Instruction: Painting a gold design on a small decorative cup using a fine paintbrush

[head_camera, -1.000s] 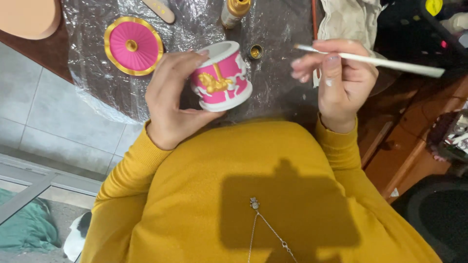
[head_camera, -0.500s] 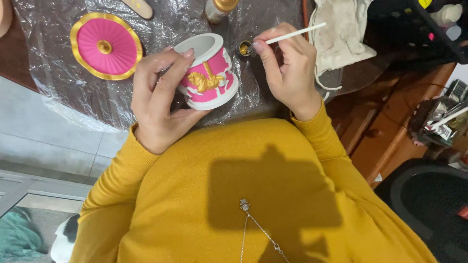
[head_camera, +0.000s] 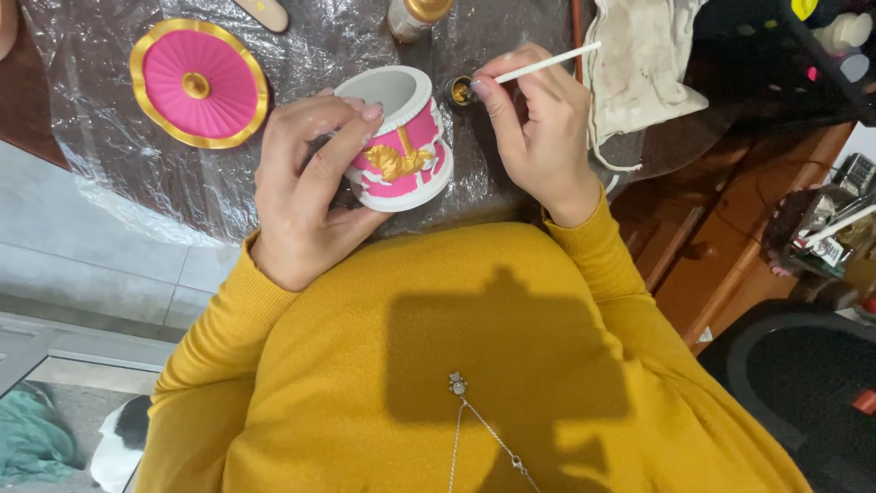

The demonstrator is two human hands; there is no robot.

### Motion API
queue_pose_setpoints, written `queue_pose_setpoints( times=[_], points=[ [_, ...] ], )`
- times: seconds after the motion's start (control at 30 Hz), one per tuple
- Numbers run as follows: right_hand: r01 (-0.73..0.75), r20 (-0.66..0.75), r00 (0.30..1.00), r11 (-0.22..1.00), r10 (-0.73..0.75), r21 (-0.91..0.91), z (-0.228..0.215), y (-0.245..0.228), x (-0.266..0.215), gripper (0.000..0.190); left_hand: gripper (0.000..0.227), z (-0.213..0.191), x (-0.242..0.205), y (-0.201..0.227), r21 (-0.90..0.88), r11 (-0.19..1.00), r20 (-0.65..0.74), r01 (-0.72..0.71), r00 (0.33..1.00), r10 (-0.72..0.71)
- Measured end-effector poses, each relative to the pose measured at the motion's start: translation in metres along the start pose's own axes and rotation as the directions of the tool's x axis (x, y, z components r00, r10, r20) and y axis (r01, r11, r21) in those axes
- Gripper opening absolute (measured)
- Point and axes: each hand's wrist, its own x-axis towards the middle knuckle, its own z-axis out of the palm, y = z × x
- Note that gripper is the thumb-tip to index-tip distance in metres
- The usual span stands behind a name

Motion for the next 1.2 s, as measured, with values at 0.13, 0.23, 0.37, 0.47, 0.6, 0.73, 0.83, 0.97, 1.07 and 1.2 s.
queue_pose_setpoints(
  times=[0.13,0.23,0.37,0.47,0.6,0.73,0.83,0.97,1.07,1.2],
  points=[
    [-0.005,-0.094,0.996,0.998,0.012,0.068,-0.004,0.007,-0.01,0.012,0.045,0.002,0.0,0.0,0.001,1.0,-0.021,0.004,1.0,-0.004],
    [-0.131,-0.145,0.971,0.934,0.188,0.333,-0.019,-0.011,-0.014,0.008,0.051,0.003,-0.003,-0.001,-0.037,0.999,-0.044,0.031,0.998,-0.032],
    [-0.04,-0.246,0.955,0.895,0.165,0.444,-0.033,-0.03,-0.019,0.004,0.056,0.006,-0.006,0.0,0.017,1.0,-0.107,-0.011,0.994,0.013],
    [0.04,-0.33,0.935,0.887,0.129,0.46,-0.038,-0.044,-0.021,0.008,0.058,0.001,-0.007,0.007,0.047,0.992,-0.13,-0.119,0.984,0.125],
    [0.335,-0.403,0.907,0.792,-0.123,0.511,-0.041,-0.045,-0.035,0.013,0.027,0.002,-0.005,0.017,0.27,0.841,-0.218,-0.468,0.821,0.527],
    [0.354,-0.447,0.875,0.875,-0.186,0.331,-0.041,-0.077,-0.036,0.013,0.021,0.016,-0.012,0.022,0.464,0.733,-0.258,-0.498,0.716,0.649],
    [0.375,-0.335,0.896,0.901,-0.292,0.218,-0.043,-0.078,-0.037,0.006,0.015,0.033,-0.009,0.023,0.537,0.73,-0.485,-0.422,0.554,0.677],
    [0.315,-0.416,0.872,0.947,-0.26,0.067,-0.034,-0.088,-0.035,0.012,0.017,0.045,-0.002,0.022,0.53,0.744,-0.609,-0.407,0.427,0.668],
    [0.283,-0.404,0.88,0.959,-0.25,0.024,-0.036,-0.089,-0.038,0.011,0.017,0.048,0.001,0.021,0.54,0.73,-0.648,-0.418,0.346,0.678],
    [0.288,-0.365,0.891,0.957,-0.271,-0.007,-0.035,-0.092,-0.035,0.01,0.019,0.045,-0.006,0.022,0.517,0.734,-0.618,-0.44,0.401,0.676]
  ],
)
